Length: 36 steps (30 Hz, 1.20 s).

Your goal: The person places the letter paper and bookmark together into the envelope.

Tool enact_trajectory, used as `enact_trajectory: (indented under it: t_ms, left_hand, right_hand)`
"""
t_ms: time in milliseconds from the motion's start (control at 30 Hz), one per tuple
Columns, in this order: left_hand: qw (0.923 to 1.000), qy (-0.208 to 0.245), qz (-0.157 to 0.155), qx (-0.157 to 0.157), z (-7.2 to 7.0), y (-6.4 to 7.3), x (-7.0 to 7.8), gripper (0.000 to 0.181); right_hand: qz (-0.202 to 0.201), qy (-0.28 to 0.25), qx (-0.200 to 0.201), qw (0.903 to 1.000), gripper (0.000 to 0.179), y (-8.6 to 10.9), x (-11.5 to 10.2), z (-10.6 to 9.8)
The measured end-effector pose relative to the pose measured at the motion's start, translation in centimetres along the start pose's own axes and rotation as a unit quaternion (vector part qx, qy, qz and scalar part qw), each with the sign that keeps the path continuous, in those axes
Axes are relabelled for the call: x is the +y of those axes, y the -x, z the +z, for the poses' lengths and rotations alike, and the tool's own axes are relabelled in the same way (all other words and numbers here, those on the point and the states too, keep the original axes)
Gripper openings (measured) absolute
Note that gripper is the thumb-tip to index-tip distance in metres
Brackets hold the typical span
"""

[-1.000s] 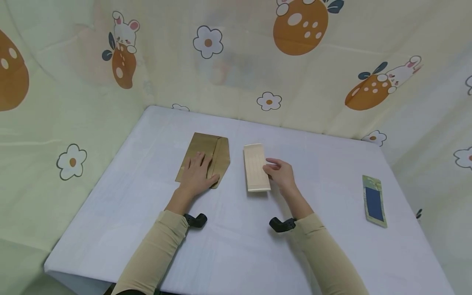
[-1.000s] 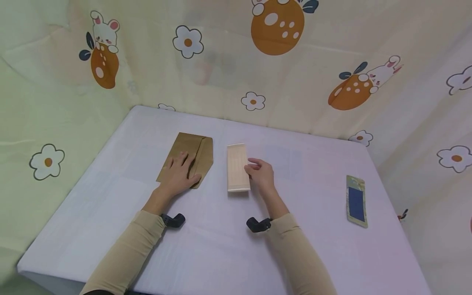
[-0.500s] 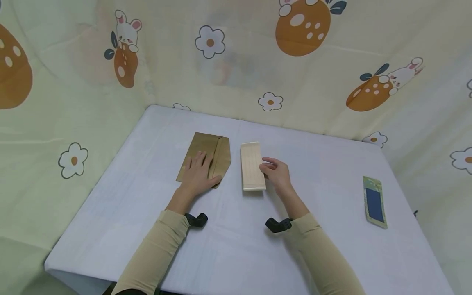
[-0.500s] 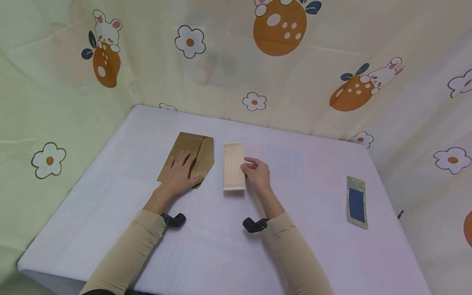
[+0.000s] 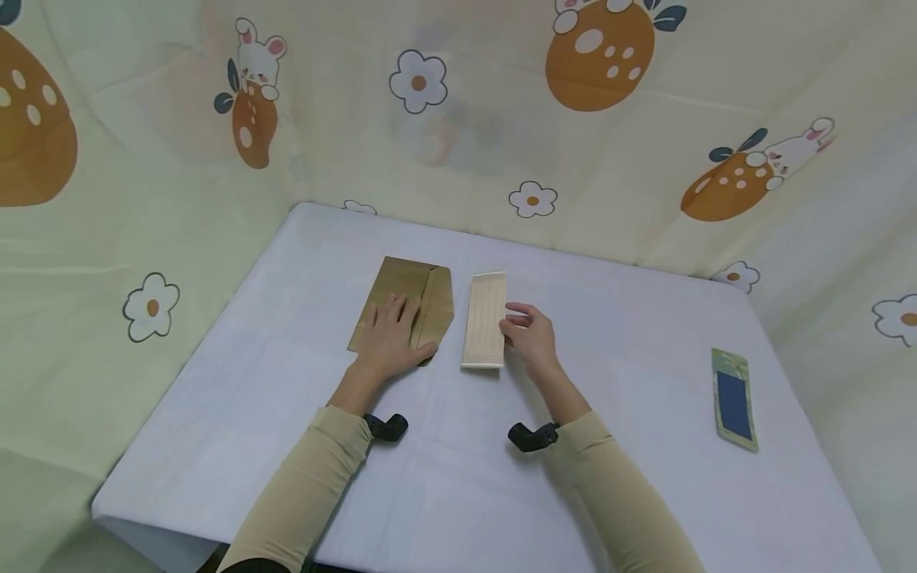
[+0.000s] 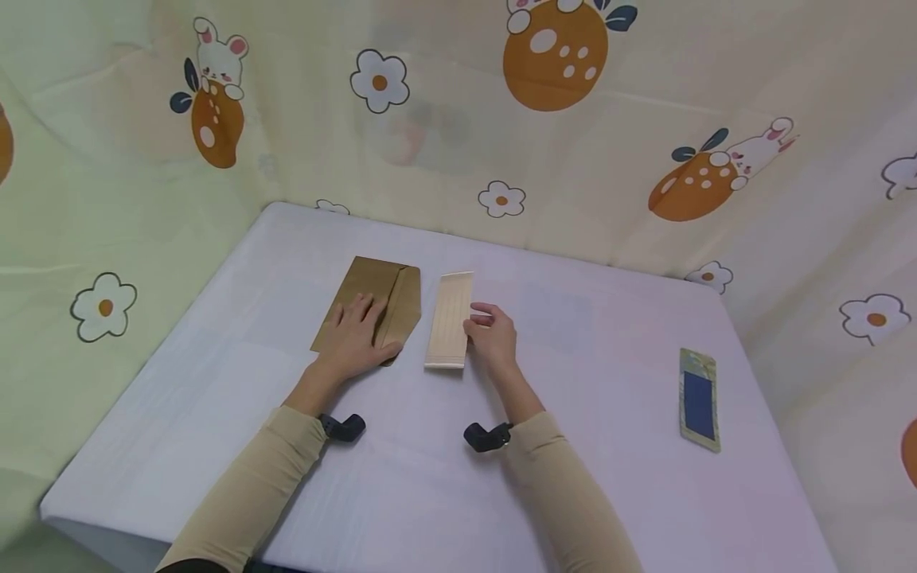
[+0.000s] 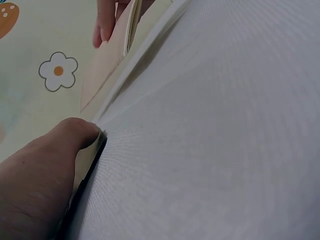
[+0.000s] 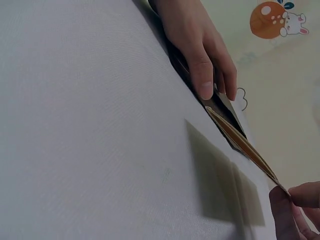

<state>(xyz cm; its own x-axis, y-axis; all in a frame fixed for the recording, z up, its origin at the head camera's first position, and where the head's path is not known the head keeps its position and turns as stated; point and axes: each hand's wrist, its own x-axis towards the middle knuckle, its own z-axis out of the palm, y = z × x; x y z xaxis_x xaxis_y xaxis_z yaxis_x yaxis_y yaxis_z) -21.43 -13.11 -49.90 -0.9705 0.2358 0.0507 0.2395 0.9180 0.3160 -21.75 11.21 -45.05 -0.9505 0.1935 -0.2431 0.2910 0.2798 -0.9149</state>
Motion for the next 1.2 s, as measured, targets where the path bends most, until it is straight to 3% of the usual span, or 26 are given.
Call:
enact_trajectory:
  t_ms: [300, 567, 900, 1200]
  left_hand:
    - [1.0, -0.002, -0.002, 0.005, -0.4, 0.0, 0.5, 0.082]
    - [0.9996, -0.009, -0.023, 0.016, -0.1, -0.3, 0.9, 0.084]
    - [0.999, -0.006, -0.041, 0.018, 0.3, -0.8, 1.2, 0.087]
    - [0.9985, 0.016, -0.039, 0.034, 0.1, -0.7, 1.4, 0.08]
  right_hand:
    - [-0.003, 0.026, -0.01, 0.9996, 0.031, 0.0, 0.2, 0.7]
    - [-0.005, 0.067, -0.018, 0.9975, 0.021, -0.2, 0.5, 1.0]
    - [-0.007, 0.062, -0.025, 0.9977, 0.016, -0.1, 0.4, 1.4]
    - [-0.043, 0.063, 0.0, 0.9971, 0.017, 0.0, 0.5, 2.0]
